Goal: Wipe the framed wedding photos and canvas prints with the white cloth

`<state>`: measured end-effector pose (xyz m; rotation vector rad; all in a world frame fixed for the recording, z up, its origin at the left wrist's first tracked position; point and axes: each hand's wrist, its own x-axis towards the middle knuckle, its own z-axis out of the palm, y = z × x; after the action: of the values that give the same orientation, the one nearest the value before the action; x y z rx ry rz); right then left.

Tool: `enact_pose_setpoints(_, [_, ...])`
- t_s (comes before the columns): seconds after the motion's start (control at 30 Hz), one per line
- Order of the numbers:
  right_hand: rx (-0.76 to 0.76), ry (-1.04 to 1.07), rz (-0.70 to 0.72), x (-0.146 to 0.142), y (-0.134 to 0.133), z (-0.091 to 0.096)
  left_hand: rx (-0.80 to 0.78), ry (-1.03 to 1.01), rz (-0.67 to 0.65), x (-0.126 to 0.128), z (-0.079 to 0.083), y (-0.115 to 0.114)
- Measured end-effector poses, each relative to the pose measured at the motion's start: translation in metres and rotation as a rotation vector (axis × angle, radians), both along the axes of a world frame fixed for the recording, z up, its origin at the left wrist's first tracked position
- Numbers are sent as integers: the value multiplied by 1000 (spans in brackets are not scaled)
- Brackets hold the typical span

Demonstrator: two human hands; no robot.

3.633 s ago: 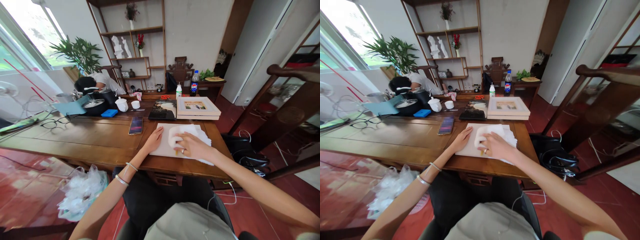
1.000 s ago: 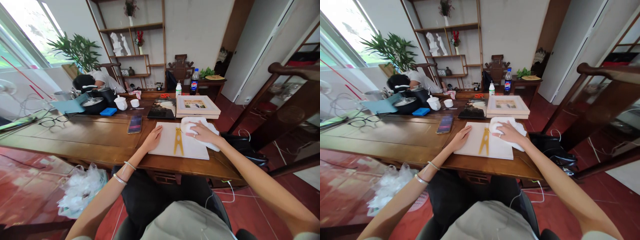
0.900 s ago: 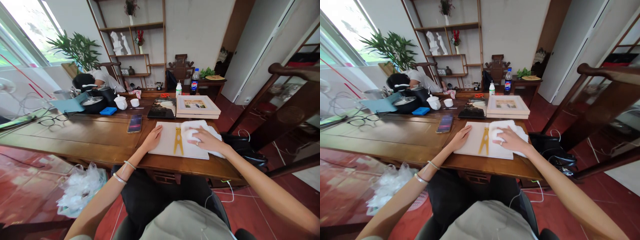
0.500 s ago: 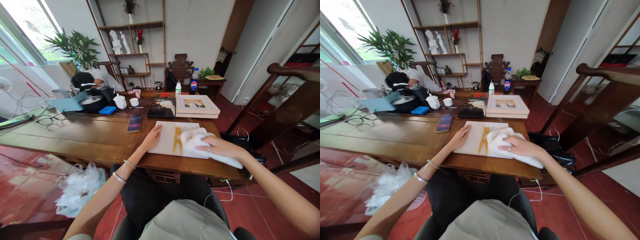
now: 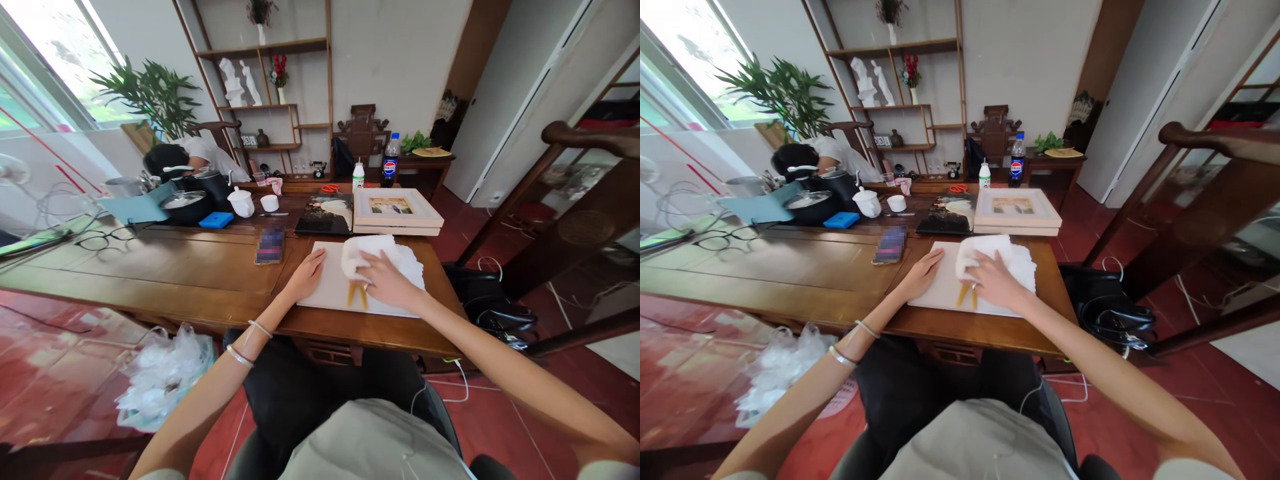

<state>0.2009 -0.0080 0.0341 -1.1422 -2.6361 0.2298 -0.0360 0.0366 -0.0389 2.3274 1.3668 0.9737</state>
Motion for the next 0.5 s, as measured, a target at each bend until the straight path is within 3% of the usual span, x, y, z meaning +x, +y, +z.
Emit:
enact_pose_setpoints(0.13, [35, -81, 229, 3, -55, 3, -2, -4, -3, 1, 1, 0])
enact_pose_setpoints(0.23, [19, -86, 289, 2, -75, 6, 11, 5, -5, 1, 1, 0])
enact_pose_setpoints(0.33, [-5, -51, 229, -2, -63, 6, 7, 3, 0, 1, 0, 0])
enact_pose_setpoints(0.5, [39, -92, 22, -13, 3, 8, -9, 9, 1, 0, 1, 0])
